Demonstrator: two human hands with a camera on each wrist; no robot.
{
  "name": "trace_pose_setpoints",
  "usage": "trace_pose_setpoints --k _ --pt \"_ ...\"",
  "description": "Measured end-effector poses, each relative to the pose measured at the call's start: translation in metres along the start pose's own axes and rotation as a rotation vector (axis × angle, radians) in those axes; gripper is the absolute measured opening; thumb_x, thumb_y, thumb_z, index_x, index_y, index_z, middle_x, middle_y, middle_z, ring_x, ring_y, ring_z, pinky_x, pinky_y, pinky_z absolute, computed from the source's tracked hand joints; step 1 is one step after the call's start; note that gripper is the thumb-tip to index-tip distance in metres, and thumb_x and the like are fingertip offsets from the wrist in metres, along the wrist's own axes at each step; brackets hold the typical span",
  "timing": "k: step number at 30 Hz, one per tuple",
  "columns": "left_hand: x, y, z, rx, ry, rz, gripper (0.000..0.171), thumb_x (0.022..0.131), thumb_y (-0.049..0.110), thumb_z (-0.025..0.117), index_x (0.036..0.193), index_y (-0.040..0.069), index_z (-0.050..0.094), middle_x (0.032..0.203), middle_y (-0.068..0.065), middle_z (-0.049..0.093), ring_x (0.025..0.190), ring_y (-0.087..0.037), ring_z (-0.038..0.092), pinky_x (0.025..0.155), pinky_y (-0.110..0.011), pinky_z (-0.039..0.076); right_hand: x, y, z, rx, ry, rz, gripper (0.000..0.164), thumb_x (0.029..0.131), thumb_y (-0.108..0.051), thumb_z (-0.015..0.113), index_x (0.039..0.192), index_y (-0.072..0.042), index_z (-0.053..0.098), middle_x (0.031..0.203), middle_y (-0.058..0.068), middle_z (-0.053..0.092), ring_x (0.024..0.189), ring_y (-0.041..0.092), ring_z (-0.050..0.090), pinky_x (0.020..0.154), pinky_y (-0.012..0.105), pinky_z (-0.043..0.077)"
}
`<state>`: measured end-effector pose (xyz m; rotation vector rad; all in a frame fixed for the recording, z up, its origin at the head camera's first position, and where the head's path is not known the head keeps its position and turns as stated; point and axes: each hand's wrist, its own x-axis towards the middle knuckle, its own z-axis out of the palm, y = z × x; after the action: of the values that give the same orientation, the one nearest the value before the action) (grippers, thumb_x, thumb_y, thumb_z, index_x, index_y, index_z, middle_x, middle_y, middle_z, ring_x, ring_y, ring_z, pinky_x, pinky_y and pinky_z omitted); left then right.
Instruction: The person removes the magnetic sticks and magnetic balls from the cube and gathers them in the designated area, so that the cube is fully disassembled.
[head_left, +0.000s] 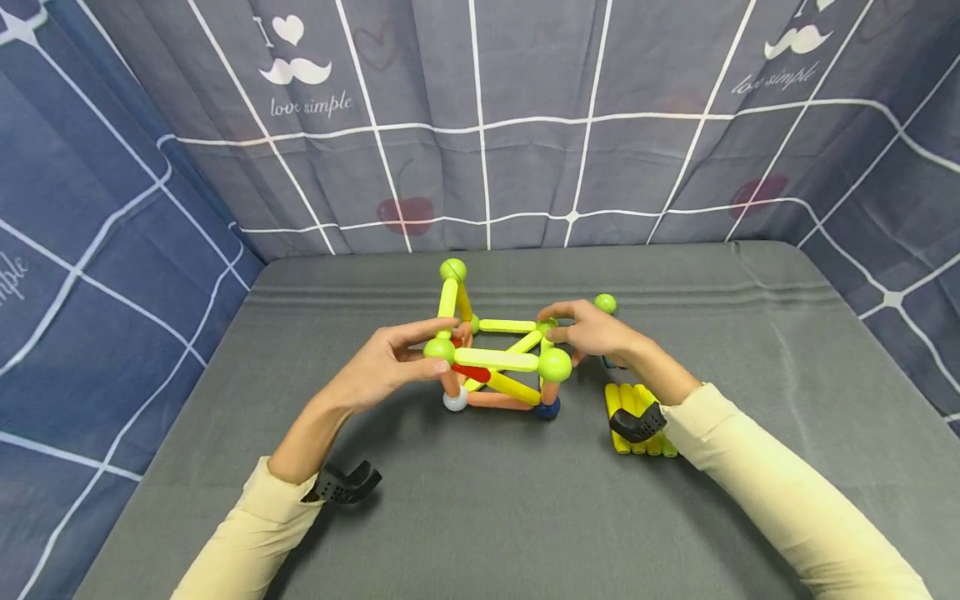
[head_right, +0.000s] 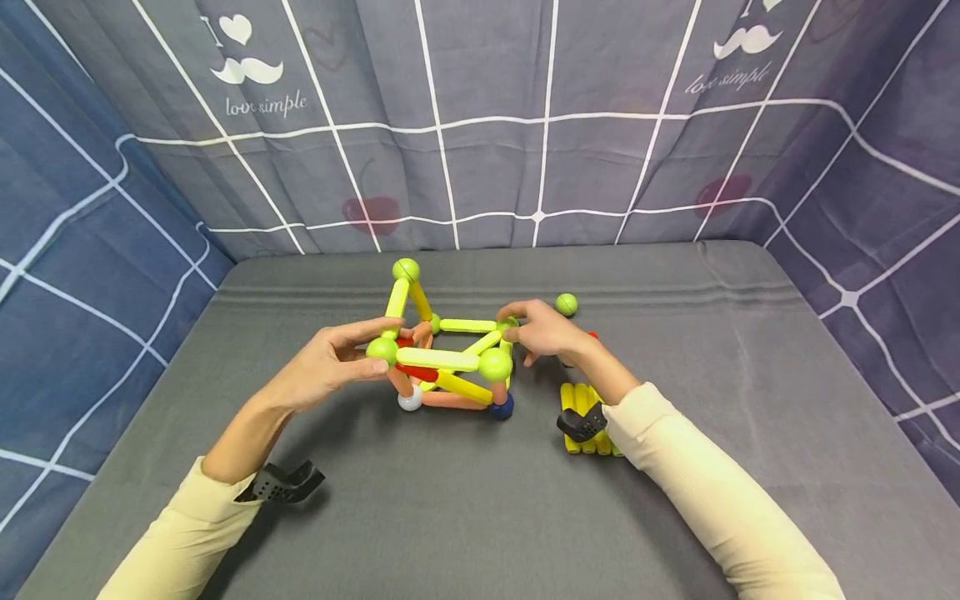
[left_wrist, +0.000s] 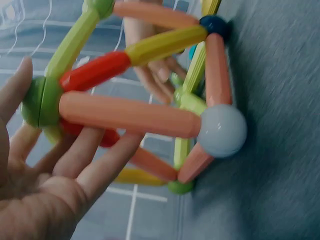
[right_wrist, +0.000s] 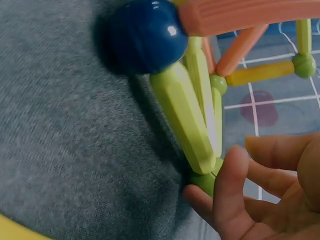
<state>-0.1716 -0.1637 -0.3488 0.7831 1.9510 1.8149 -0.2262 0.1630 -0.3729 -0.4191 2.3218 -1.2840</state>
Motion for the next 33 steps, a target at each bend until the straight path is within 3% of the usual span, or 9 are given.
trace_pose_setpoints --k 3,8,13,15,19,22,25,29,33 --pt "-0.001 0.001 0.009 0.039 0.014 0.034 0.049 0.094 0.004 0.067 0.141 0.007 0.053 0.136 -0.011 0.058 0.112 -0.030 0.063 0.095 -0.039 0.053 -0.004 0.000 -0.003 0.021 0.014 0.014 0.045 0.101 -0.010 0.054 0.144 0.002 0.045 0.150 0.025 0.036 0.052 0.021 0.054 0.056 0.043 0.057" --pt "-0.001 0.001 0.019 0.089 0.072 0.021 0.044 0.093 0.008 0.069 0.136 0.012 0.059 0.132 -0.008 0.060 0.108 -0.030 0.066 0.092 -0.037 0.054 -0.024 -0.005 -0.010 0.021 0.093 -0.003 0.041 0.102 -0.016 0.055 0.140 -0.002 0.051 0.141 0.022 0.049 0.071 0.033 0.057 0.051 0.040 0.053" --pt "-0.002 0.001 0.021 0.099 0.095 0.015 0.044 0.093 0.010 0.070 0.135 0.011 0.059 0.130 -0.008 0.061 0.107 -0.029 0.066 0.092 -0.036 0.054 -0.056 -0.024 -0.016 0.021 0.099 -0.077 0.035 0.102 -0.031 0.058 0.129 -0.009 0.062 0.109 0.015 0.067 0.058 0.027 0.055 0.043 0.034 0.046" --pt "-0.003 0.001 0.022 0.103 0.100 0.018 0.044 0.093 0.010 0.070 0.136 0.011 0.059 0.130 -0.008 0.062 0.108 -0.028 0.066 0.092 -0.036 0.054 -0.070 -0.034 -0.016 0.015 0.089 -0.108 0.034 0.101 -0.035 0.058 0.127 -0.012 0.063 0.097 0.013 0.068 0.045 0.021 0.045 0.041 0.032 0.043" --pt "-0.003 0.003 0.023 0.105 0.115 0.014 0.044 0.093 0.009 0.070 0.135 0.011 0.060 0.130 -0.007 0.062 0.110 -0.028 0.065 0.091 -0.036 0.055 -0.088 -0.051 -0.007 -0.034 0.064 -0.195 0.032 0.096 -0.029 0.067 0.123 -0.012 0.065 0.096 0.008 0.068 0.052 0.019 0.050 0.040 0.030 0.043" --pt "-0.003 0.003 0.023 0.104 0.124 0.010 0.044 0.093 0.008 0.070 0.135 0.011 0.060 0.130 -0.006 0.063 0.110 -0.028 0.065 0.091 -0.036 0.055 -0.094 -0.060 0.004 -0.132 0.078 -0.265 0.034 0.089 -0.025 0.076 0.120 -0.013 0.067 0.103 -0.003 0.069 0.068 0.014 0.060 0.052 0.030 0.050" --pt "-0.003 0.003 0.024 0.115 0.134 0.013 0.043 0.093 0.009 0.070 0.134 0.013 0.061 0.128 -0.005 0.064 0.106 -0.030 0.066 0.090 -0.035 0.055 -0.095 -0.064 0.012 -0.215 0.123 -0.302 0.035 0.085 -0.022 0.080 0.117 -0.014 0.069 0.098 -0.010 0.070 0.083 0.010 0.065 0.065 0.029 0.052" --pt "-0.003 0.003 0.025 0.119 0.147 0.014 0.041 0.093 0.009 0.070 0.133 0.014 0.062 0.126 -0.005 0.064 0.099 -0.033 0.068 0.088 -0.034 0.055 -0.093 -0.065 0.016 -0.240 0.149 -0.314 0.028 0.086 -0.012 0.076 0.113 -0.015 0.070 0.082 -0.014 0.070 0.079 0.008 0.064 0.066 0.028 0.049" --pt "-0.003 0.003 0.026 0.120 0.161 0.000 0.042 0.092 0.010 0.070 0.133 0.015 0.062 0.126 -0.004 0.064 0.098 -0.029 0.068 0.087 -0.034 0.055 -0.091 -0.065 0.015 -0.233 0.111 -0.321 0.024 0.090 -0.007 0.070 0.112 -0.017 0.069 0.077 -0.013 0.070 0.073 0.011 0.061 0.060 0.027 0.048"
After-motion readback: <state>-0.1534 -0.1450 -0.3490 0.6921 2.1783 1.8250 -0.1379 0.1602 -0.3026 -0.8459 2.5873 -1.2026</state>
